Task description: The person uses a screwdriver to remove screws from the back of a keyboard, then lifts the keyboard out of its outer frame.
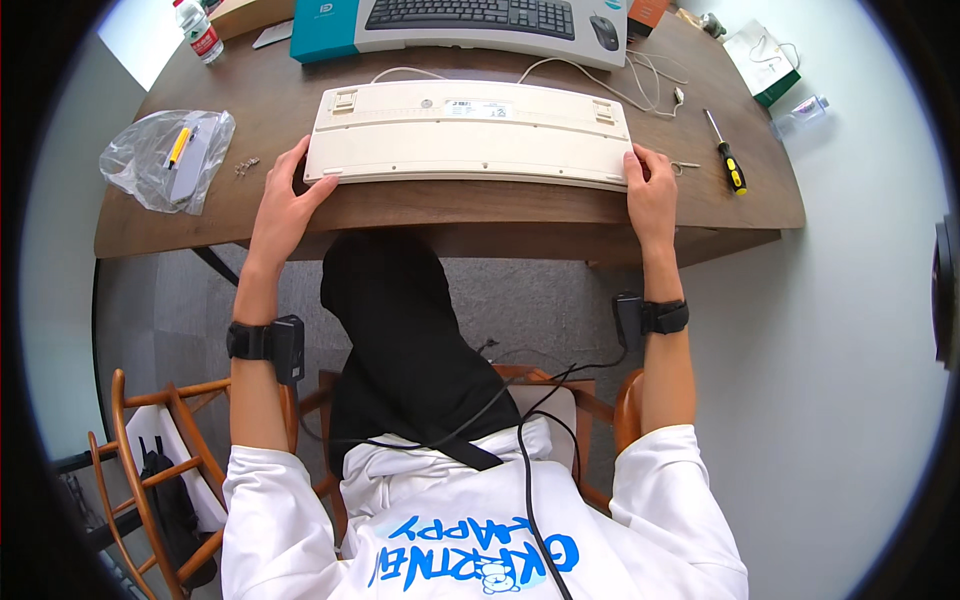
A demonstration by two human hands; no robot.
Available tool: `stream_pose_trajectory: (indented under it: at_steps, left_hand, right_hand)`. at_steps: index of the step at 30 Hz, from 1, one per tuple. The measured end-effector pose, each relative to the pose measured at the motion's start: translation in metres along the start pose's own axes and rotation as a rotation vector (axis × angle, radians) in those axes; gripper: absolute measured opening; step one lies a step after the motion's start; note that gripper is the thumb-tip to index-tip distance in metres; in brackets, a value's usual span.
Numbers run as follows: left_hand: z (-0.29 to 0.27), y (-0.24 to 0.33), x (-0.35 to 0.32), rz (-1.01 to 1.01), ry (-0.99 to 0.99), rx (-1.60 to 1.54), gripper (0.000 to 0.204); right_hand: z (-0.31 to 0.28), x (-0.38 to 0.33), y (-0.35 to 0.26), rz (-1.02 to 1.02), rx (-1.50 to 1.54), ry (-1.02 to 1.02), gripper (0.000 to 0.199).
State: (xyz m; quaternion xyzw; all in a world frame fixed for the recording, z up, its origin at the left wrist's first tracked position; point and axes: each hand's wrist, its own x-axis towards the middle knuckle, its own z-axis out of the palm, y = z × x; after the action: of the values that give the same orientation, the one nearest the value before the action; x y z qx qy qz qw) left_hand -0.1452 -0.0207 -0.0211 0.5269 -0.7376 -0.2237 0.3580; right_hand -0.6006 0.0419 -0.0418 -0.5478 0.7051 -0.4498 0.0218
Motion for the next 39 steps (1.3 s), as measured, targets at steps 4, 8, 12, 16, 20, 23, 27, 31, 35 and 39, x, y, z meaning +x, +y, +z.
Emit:
stream_pose_trajectory:
  at_steps: [4,8,12,16,20,23,27,31,35,39]
  left_hand:
    - [-0.001,0.000,-0.001,0.003,0.028,-0.026,0.062]
    - [0.001,-0.007,0.002,-0.039,0.030,-0.243,0.062]
    - [0.000,-0.005,0.003,-0.049,0.041,-0.208,0.062]
    - [-0.002,-0.009,0.002,-0.081,0.035,-0.243,0.062]
    - [-0.005,-0.011,0.002,-0.054,0.017,-0.234,0.063]
    - [-0.008,-0.011,0.002,-0.068,-0.020,-0.278,0.061]
    - [-0.008,-0.008,0.001,-0.016,-0.071,-0.314,0.056]
    - [-0.007,0.003,0.000,-0.120,-0.069,-0.462,0.059]
    - [-0.005,0.002,0.001,-0.079,-0.032,-0.433,0.066]
    - [-0.005,-0.009,0.002,-0.139,-0.027,-0.451,0.077]
  right_hand:
    - [0.000,-0.008,-0.004,-0.011,0.157,0.005,0.030]
    - [-0.007,-0.009,0.004,-0.009,0.249,-0.067,0.032]
    - [-0.010,-0.009,0.007,-0.004,0.302,-0.111,0.034]
    - [-0.013,-0.009,0.003,0.042,0.379,-0.152,0.036]
    - [-0.015,-0.008,0.004,0.085,0.466,-0.178,0.037]
    - [-0.016,-0.008,0.004,0.076,0.473,-0.184,0.037]
    - [-0.017,-0.008,0.004,0.066,0.511,-0.197,0.038]
    - [-0.016,-0.008,0.004,0.080,0.498,-0.216,0.038]
    - [-0.017,-0.007,0.006,0.075,0.517,-0.225,0.038]
    - [-0.021,-0.005,0.011,0.083,0.589,-0.236,0.039]
